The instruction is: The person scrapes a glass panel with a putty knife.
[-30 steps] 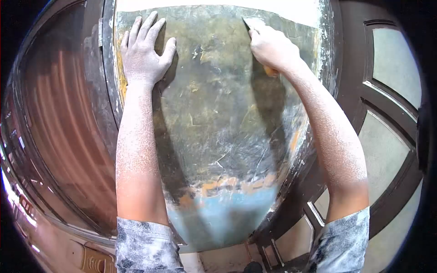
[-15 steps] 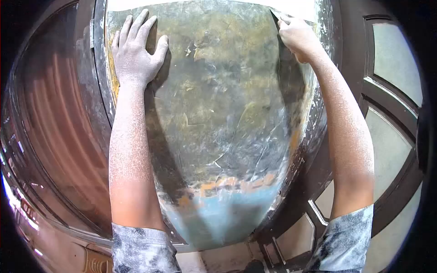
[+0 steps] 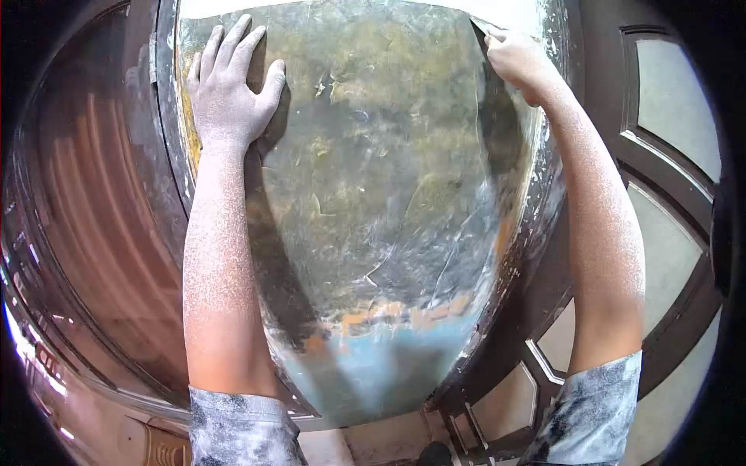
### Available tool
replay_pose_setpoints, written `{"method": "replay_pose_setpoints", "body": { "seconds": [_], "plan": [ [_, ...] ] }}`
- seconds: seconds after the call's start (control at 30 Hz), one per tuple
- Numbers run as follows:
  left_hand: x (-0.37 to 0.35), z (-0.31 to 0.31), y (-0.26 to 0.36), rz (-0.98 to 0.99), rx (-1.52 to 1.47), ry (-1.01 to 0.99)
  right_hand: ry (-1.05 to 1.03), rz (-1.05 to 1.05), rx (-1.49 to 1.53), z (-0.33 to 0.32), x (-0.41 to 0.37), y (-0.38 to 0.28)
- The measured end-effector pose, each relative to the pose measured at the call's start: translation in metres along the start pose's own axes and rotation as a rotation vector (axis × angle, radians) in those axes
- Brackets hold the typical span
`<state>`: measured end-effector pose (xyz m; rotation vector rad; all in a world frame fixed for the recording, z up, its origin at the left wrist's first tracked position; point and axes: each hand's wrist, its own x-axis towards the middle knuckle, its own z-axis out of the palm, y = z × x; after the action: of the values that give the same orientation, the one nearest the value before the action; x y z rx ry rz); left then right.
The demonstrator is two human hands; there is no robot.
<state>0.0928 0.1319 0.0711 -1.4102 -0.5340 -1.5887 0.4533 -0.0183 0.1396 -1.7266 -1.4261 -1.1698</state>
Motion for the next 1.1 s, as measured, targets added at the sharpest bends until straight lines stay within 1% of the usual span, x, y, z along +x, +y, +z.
{"method": "replay_pose_setpoints", "body": {
  "seconds": [0.07,0.1,0.13,0.2,0.23,0.27,0.33,0.37,0.4,0.47,0.5,0.53,0.6,0.63,0.67,0.73,0.77,0.8,0.87,0.9,1.0,1.03,1.07,1.1],
  "plan": [
    [0.001,0.0,-0.001,0.001,-0.001,0.008,-0.007,0.172,0.339,0.005,0.008,0.011],
    [0.001,-0.001,0.0,0.006,-0.004,0.01,-0.09,0.32,0.257,-0.001,0.009,0.003],
    [0.0,-0.002,0.001,0.004,-0.007,0.005,-0.095,0.322,0.255,0.008,0.012,0.016],
    [0.001,-0.005,0.004,0.022,0.07,-0.008,0.084,-0.146,0.08,0.017,0.009,0.027],
    [0.001,-0.005,0.003,0.029,0.08,-0.006,-0.06,0.039,0.141,0.017,0.011,0.033],
    [0.0,-0.004,0.003,0.026,0.08,-0.005,-0.06,0.037,0.139,0.028,0.014,0.045],
    [0.001,-0.002,0.0,0.033,0.045,-0.01,0.445,-0.44,0.074,0.062,0.024,0.079],
    [0.001,-0.004,0.001,0.034,0.059,-0.011,-0.023,0.011,0.101,0.027,0.024,0.047],
    [0.002,-0.003,0.0,0.037,0.061,-0.014,-0.024,0.012,0.105,0.018,0.016,0.031],
    [0.0,0.0,-0.001,0.013,0.01,-0.001,0.156,0.109,0.244,0.013,0.0,0.015],
    [0.0,0.0,-0.001,0.013,0.008,0.0,0.155,0.064,0.202,0.013,0.005,0.02],
    [-0.001,0.0,0.0,0.009,0.012,-0.002,0.156,0.064,0.2,0.008,0.007,0.022],
    [0.001,-0.002,0.0,0.003,0.016,0.003,-0.187,0.308,0.264,-0.029,0.004,-0.005],
    [0.001,-0.003,0.001,0.01,0.039,-0.012,-0.179,0.377,0.282,-0.023,0.002,-0.004],
    [0.001,-0.004,0.003,0.016,0.06,-0.027,-0.187,0.383,0.276,-0.014,0.001,0.004],
    [0.0,-0.004,0.002,0.024,0.037,-0.014,0.024,0.06,0.263,0.004,0.003,0.022],
    [0.0,-0.004,0.002,0.024,0.043,-0.015,0.083,0.058,0.348,0.002,0.0,0.014],
    [0.0,-0.003,0.002,0.025,0.05,-0.012,0.086,0.056,0.347,-0.004,0.002,0.008],
    [0.002,-0.004,0.002,0.022,0.046,-0.008,-0.156,0.285,0.209,-0.018,0.005,-0.001],
    [0.001,-0.004,0.003,0.021,0.04,-0.011,-0.07,0.194,0.202,-0.013,0.002,0.003],
    [-0.001,-0.006,0.006,0.014,0.046,-0.031,-0.051,0.18,0.279,-0.013,-0.004,0.001],
    [-0.001,-0.006,0.006,0.016,0.05,-0.036,-0.056,0.264,0.312,-0.014,-0.003,-0.003],
    [0.0,-0.005,0.006,0.018,0.055,-0.039,-0.049,0.259,0.316,-0.014,-0.001,-0.004],
    [0.001,-0.004,0.006,0.025,0.062,-0.035,-0.038,0.15,0.219,-0.012,0.0,-0.003]
  ]
}}
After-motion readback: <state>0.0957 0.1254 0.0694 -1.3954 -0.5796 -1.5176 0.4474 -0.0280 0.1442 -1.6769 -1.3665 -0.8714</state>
